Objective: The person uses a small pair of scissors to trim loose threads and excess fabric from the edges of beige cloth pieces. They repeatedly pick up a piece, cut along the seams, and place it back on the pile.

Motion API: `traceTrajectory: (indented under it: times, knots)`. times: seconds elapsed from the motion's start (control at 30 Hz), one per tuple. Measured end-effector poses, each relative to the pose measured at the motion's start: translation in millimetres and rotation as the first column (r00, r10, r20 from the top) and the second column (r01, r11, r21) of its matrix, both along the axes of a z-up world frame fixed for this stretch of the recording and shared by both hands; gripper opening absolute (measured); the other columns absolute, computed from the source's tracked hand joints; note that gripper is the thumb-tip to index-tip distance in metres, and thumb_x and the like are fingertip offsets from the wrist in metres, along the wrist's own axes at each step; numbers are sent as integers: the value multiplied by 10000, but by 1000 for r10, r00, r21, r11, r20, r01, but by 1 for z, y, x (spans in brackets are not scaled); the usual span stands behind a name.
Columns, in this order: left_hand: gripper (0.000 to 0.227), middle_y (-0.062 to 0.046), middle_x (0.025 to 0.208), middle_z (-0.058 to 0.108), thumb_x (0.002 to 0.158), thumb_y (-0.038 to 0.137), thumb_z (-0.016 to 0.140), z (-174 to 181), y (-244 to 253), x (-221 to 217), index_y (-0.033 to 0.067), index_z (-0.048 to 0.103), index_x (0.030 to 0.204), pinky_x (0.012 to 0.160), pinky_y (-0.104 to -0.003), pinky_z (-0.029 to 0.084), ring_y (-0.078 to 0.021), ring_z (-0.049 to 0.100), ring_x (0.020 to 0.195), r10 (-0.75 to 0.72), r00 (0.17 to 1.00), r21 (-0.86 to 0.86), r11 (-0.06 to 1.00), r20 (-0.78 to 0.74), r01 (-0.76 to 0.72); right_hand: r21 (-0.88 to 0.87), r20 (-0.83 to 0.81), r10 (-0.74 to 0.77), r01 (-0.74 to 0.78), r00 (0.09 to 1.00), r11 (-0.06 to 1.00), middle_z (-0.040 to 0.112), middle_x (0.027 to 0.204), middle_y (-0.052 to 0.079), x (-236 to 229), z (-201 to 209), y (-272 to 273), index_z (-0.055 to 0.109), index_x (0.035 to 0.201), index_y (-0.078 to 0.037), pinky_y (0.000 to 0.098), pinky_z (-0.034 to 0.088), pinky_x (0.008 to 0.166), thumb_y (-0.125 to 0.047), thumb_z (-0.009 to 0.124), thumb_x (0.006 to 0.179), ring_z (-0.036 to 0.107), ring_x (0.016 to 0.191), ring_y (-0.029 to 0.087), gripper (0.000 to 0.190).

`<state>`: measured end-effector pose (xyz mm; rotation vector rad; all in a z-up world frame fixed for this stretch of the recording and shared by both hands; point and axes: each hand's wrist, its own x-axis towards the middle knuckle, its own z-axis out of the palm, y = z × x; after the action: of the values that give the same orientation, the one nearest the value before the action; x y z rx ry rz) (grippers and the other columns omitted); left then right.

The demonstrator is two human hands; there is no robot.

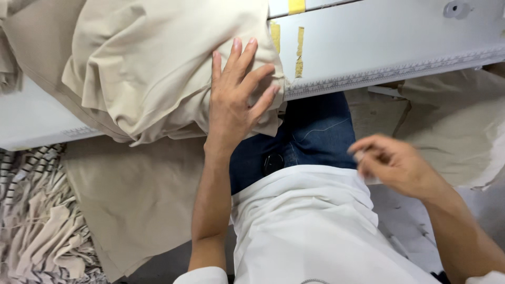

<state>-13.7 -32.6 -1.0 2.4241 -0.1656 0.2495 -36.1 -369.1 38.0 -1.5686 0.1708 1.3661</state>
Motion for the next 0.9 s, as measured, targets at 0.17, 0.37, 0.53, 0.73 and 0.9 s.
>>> traceTrajectory:
  times: [0.17, 0.37, 0.53, 0.73, 0.9]
  knots:
    - [166, -173, 1374, 631, 1020, 89, 712, 23, -2, 6, 14, 682, 1165, 1206, -520, 442, -429, 549, 1388, 77, 991, -155, 986, 109, -59, -192, 824, -56, 370, 564, 909, 698, 1059, 73, 5, 6, 3, 742, 1195, -63, 241, 484, 915, -9, 700, 982, 650, 945, 129, 223]
    - [419, -164, 1562, 490, 1087, 337, 615, -8, 3, 35, 101, 608, 1433, 1261, -504, 236, -362, 361, 1507, 187, 982, 32, 982, 26, -187, 146, 981, -139, -41, 139, 988, 637, 1377, 162, 44, -17, 98, 762, 1203, -81, 444, 481, 1074, -3, 662, 928, 614, 1272, 359, 302]
    - [505, -133, 1675, 313, 1132, 389, 455, -7, -1, 63, 162, 446, 1582, 1275, -587, 216, -357, 253, 1572, 148, 986, 425, 899, -78, -102, -244, 943, 202, -137, -265, 960, 656, 1387, 124, 73, -24, 148, 671, 1304, -45, 465, 411, 1131, -119, 611, 1032, 582, 1331, 302, 288]
    - [414, -133, 1615, 394, 1141, 327, 505, -6, 1, 116, 203, 523, 1536, 1248, -599, 188, -366, 402, 1476, 166, 985, 383, 913, -37, -140, -458, 831, 429, 2, -353, 889, 640, 1484, 119, 106, -43, 157, 591, 1471, -25, 483, 333, 1213, -267, 613, 1098, 546, 1411, 261, 446]
    - [256, -87, 769, 622, 1073, 145, 436, -12, 12, 156, 129, 600, 1269, 1176, -539, 193, -385, 609, 862, 96, 991, 168, 980, 88, -110, -470, 840, 448, 2, -305, 883, 599, 1521, 174, 130, -40, 163, 567, 1487, 30, 530, 305, 1218, -273, 645, 1106, 476, 1454, 323, 493]
